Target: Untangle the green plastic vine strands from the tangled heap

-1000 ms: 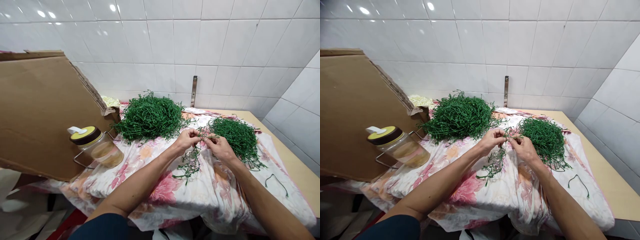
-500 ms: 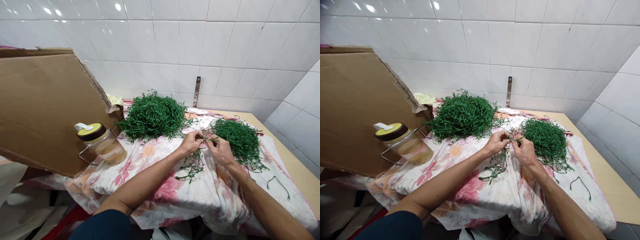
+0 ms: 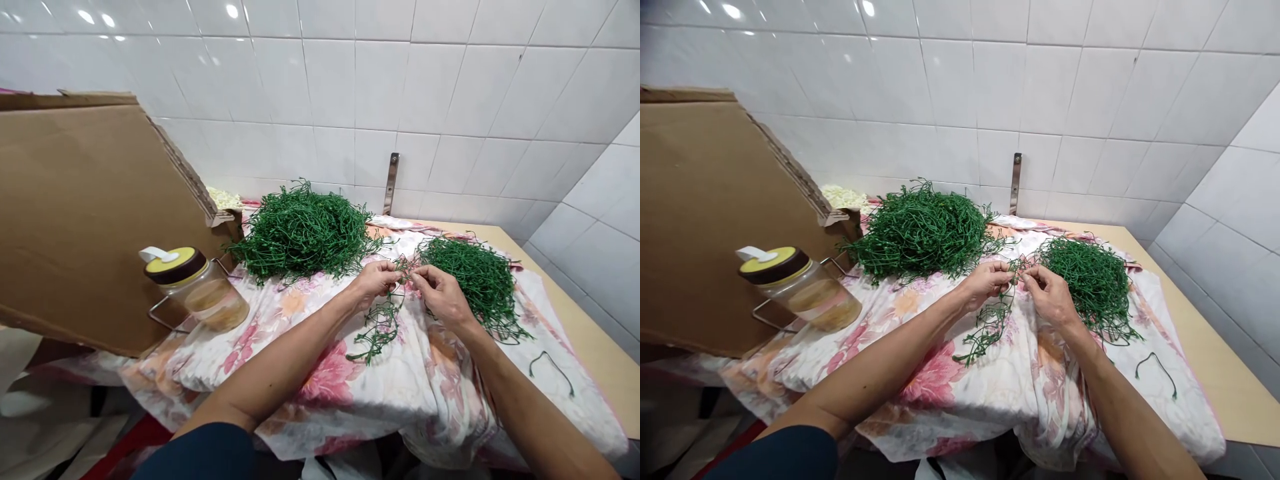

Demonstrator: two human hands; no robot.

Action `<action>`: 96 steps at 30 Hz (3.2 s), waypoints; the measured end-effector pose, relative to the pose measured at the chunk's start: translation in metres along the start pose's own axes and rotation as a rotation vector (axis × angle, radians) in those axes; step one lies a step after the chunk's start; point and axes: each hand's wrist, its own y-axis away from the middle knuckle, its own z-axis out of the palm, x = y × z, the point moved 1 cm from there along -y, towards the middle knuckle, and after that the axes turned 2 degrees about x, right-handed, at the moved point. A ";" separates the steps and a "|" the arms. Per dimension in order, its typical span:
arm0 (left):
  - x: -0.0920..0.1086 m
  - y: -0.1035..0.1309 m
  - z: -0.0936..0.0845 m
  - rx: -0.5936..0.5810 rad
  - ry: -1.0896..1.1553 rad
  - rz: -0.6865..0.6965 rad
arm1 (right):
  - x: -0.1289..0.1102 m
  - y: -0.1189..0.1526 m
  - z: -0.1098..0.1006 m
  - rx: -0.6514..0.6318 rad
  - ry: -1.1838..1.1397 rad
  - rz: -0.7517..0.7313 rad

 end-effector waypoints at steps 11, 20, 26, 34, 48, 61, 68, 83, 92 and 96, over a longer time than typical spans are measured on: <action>0.003 0.004 0.003 -0.048 -0.032 -0.059 | -0.002 0.000 -0.002 0.057 0.017 -0.038; 0.002 0.006 0.003 -0.060 -0.197 0.069 | 0.003 -0.001 -0.007 -0.016 0.046 -0.057; -0.005 0.003 0.005 -0.100 -0.311 0.183 | 0.010 -0.001 -0.008 -0.031 0.114 -0.074; -0.008 -0.001 0.003 -0.041 -0.432 0.207 | 0.003 0.001 -0.010 -0.012 0.429 -0.238; -0.011 0.004 0.005 -0.178 -0.492 0.159 | 0.010 0.001 0.002 0.123 0.769 -0.210; -0.023 -0.005 0.013 -0.066 -0.195 0.094 | 0.000 -0.007 -0.036 0.393 0.540 -0.297; -0.014 0.000 0.014 -0.089 0.006 0.077 | -0.008 -0.002 -0.039 0.420 0.501 -0.383; 0.011 0.006 -0.007 0.041 -0.660 0.386 | 0.019 0.004 -0.018 -0.205 0.828 -0.209; 0.005 0.011 0.002 -0.077 -0.648 0.373 | -0.022 0.006 -0.040 0.464 0.357 -0.241; 0.002 0.014 0.007 -0.111 -0.682 0.375 | -0.031 0.009 -0.035 0.280 0.285 -0.333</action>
